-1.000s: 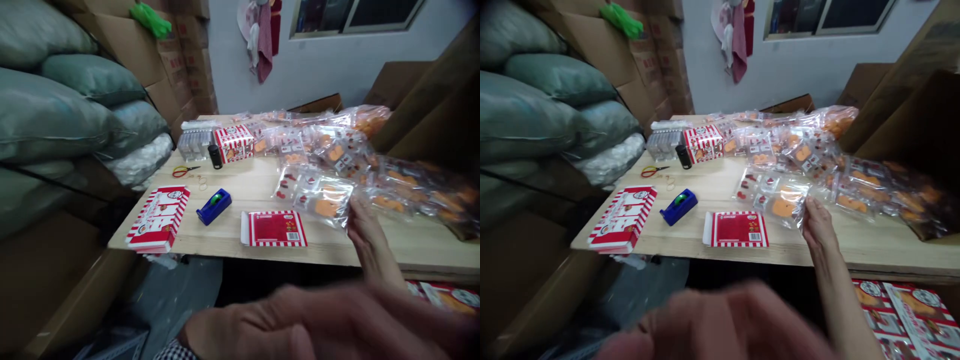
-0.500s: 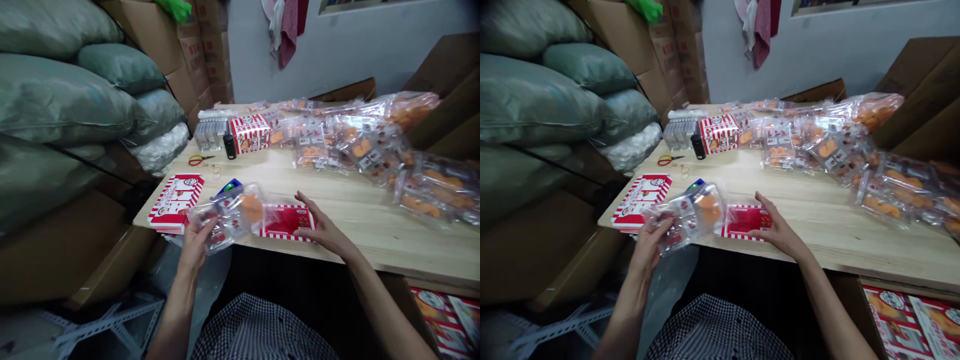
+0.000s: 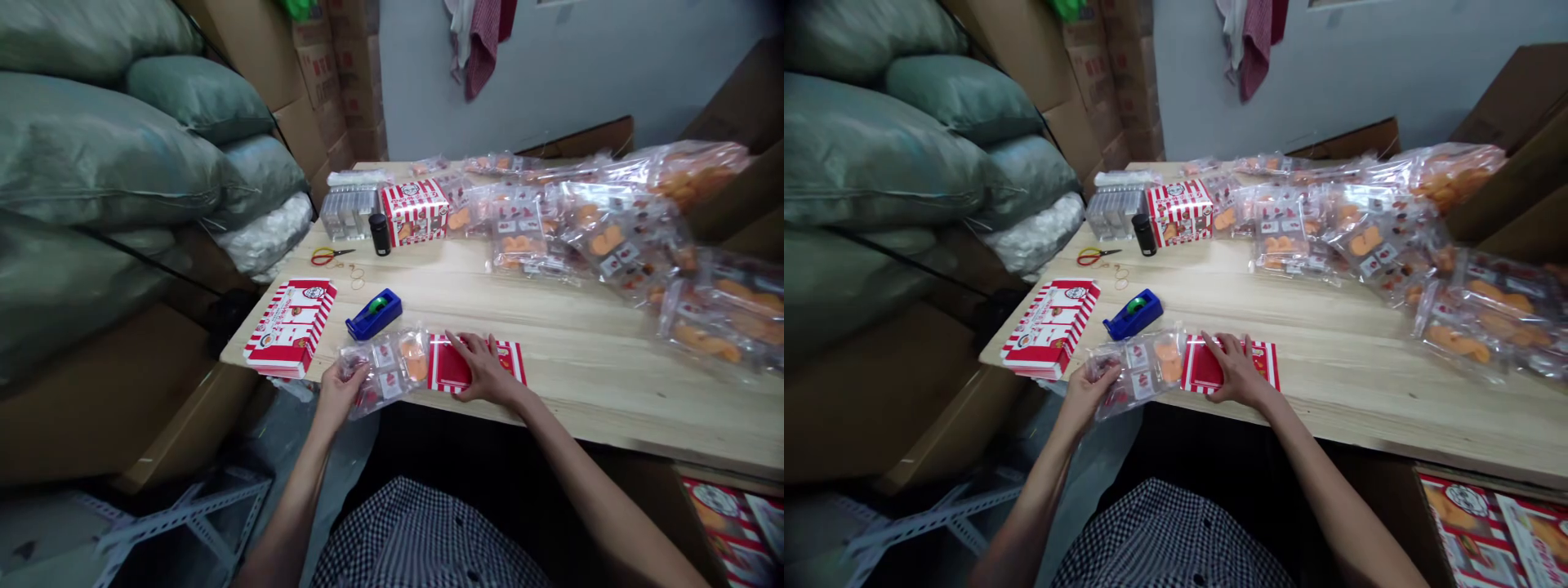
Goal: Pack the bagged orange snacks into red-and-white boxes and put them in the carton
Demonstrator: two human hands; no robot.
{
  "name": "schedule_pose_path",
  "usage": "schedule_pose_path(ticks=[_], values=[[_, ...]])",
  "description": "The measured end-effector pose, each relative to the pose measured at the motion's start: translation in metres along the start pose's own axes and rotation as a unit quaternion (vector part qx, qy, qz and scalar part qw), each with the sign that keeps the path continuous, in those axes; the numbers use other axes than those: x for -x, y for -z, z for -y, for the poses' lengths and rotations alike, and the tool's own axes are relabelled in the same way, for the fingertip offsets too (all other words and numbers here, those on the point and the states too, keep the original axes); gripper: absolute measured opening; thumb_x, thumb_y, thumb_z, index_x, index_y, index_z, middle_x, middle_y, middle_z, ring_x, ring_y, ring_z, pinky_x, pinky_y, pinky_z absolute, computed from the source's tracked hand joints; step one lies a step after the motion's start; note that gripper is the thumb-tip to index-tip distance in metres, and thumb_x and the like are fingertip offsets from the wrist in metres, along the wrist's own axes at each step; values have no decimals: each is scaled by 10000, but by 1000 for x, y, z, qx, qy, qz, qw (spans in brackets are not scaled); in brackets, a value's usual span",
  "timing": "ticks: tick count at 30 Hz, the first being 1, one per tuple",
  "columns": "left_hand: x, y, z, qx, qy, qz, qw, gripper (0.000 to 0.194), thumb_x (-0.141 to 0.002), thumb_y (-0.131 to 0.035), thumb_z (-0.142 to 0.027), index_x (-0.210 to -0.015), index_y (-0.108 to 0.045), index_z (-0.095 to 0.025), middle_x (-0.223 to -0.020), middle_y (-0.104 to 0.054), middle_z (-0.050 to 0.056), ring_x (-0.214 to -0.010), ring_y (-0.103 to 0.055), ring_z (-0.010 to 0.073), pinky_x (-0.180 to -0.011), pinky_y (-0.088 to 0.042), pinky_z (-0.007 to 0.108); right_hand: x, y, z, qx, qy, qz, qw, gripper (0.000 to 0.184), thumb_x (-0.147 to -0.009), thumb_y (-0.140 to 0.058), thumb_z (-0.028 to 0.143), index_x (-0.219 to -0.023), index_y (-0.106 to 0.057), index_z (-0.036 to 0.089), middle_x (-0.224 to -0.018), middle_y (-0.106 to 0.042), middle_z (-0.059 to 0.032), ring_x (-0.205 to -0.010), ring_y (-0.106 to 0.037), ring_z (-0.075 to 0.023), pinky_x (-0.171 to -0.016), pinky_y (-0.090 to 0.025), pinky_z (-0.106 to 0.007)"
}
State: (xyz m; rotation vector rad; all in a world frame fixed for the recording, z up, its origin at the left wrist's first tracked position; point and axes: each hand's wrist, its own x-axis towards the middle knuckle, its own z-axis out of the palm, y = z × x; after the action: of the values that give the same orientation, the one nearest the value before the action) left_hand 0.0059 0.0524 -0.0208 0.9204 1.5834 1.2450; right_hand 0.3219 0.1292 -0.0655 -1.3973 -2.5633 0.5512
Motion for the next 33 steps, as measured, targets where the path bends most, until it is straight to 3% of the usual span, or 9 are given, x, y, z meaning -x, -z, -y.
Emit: schedule_pose_path(ticks=[5, 9, 15, 21, 25, 30, 33], values=[[-14, 19, -2, -7, 82, 173, 981, 441, -660, -847, -383, -996, -725, -124, -910, -764, 76, -778, -702, 209, -723, -537, 294, 13, -1, 7, -17, 22, -3, 1000, 1313, -554, -809, 414, -1599, -27, 267, -1472, -367, -190, -1435, -294, -392, -1171, 20, -644], [-27, 17, -3, -3, 121, 250, 961, 427, -629, -873, -360, -947, -731, -113, -886, -765, 83, -775, -705, 210, -739, -542, 300, 18, 0, 11, -25, 36, 8, 999, 1313, -551, -809, 380, -1599, -26, 262, -1468, -362, -192, -1443, -281, -390, -1173, 41, -632], [-43, 1, -3, 17, 139, 303, 943, 494, -605, -892, -356, -1006, -730, -116, -922, -760, 104, -789, -721, 216, -771, -562, 327, 22, 6, 10, -48, 21, 13, 999, 1265, -562, -800, 367, -1594, -74, 282, -1450, -370, -187, -1446, -289, -391, -1168, 32, -641], [-46, -9, 2, 26, 127, 348, 929, 507, -657, -866, -342, -1092, -720, -127, -1051, -741, 127, -842, -711, 199, -771, -555, 291, 24, 3, 8, -39, 19, -5, 999, 1299, -564, -803, 367, -1590, -8, 319, -1448, -371, -173, -1444, -284, -394, -1162, 32, -651], [-47, -9, -1, 21, 122, 368, 921, 452, -652, -866, -335, -1033, -737, -128, -1004, -743, 118, -829, -700, 197, -751, -551, 281, 26, 3, 6, -48, 24, 6, 999, 1299, -560, -808, 355, -1593, -22, 310, -1457, -350, -170, -1450, -265, -391, -1172, 23, -642], [-56, 7, -11, 1, 143, 391, 909, 407, -621, -876, -329, -947, -754, -118, -827, -739, 96, -660, -670, 187, -637, -548, 296, 31, 10, 9, -57, 32, 21, 998, 1290, -550, -814, 346, -1593, -58, 298, -1467, -340, -161, -1458, -265, -370, -1185, 48, -609], [-65, 4, -15, -7, 152, 399, 904, 367, -554, -907, -267, -848, -760, -103, -782, -736, 94, -639, -663, 180, -620, -535, 277, 32, 13, 15, -52, 44, 37, 997, 1292, -543, -824, 338, -1596, -77, 269, -1466, -337, -178, -1465, -244, -379, -1187, 52, -599]])
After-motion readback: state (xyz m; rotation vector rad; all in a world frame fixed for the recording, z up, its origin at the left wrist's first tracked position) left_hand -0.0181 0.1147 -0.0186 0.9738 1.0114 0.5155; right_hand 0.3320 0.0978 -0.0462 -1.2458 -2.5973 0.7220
